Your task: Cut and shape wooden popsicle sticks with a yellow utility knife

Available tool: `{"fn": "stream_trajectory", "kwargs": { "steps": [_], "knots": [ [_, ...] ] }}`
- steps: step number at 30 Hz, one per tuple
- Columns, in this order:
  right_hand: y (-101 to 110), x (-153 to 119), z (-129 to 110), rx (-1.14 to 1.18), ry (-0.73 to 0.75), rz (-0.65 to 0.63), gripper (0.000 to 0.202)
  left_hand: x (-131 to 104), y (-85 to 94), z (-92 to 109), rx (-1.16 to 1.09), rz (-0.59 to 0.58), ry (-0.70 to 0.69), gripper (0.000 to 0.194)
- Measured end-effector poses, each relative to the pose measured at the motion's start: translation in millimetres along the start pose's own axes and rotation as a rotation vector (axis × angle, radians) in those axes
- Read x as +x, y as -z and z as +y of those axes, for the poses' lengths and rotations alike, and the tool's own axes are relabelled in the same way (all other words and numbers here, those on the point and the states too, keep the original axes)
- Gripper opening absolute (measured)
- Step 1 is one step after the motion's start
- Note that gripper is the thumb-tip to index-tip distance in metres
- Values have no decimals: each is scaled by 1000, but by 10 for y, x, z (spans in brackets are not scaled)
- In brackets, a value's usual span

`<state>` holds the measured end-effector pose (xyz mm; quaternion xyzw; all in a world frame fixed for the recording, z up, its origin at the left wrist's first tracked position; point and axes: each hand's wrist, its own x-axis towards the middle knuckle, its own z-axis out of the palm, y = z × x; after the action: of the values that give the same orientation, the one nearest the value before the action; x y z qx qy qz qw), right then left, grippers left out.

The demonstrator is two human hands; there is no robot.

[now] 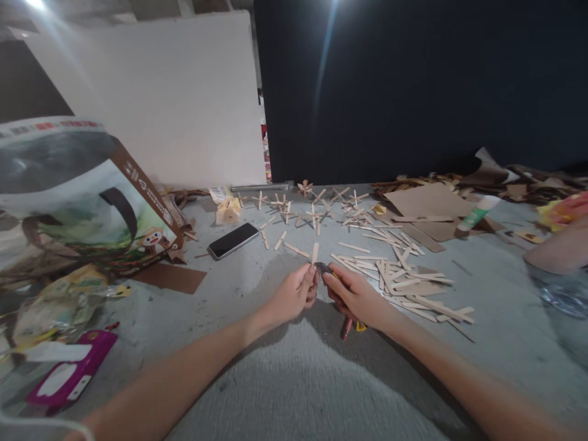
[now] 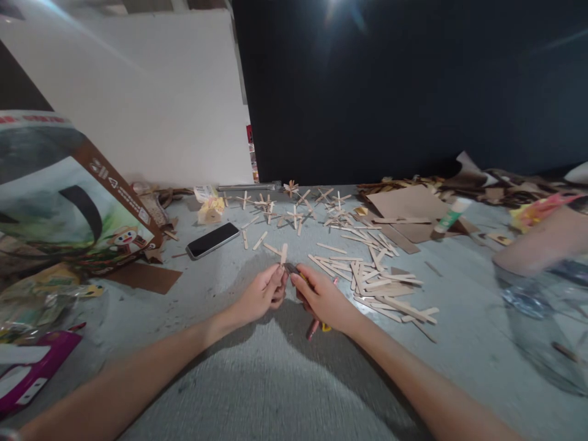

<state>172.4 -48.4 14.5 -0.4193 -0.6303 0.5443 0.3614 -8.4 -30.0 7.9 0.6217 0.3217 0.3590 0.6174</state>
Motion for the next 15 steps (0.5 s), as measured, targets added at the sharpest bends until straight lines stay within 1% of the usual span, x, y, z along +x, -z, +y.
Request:
{"fn": "stream_trajectory", "kwargs": {
  "steps": [3,5,10,12,15],
  "knots": [
    [79,0,16,-107,44,-9,47,1,21,3,-12,-37,14,57],
    [129,-4,1,-207,86,0,44,-4,30,11,8,-37,17,56],
    [240,-12,-99,-438,190,-3,39,-29,58,43,152,-28,30,50],
    [282,-10,-123,-493,208,-19,36,-39,74,54,213,-40,46,48],
    [336,-4,-133,-554,223,-31,33,-45,97,62,245,-69,47,46]
  ]
}}
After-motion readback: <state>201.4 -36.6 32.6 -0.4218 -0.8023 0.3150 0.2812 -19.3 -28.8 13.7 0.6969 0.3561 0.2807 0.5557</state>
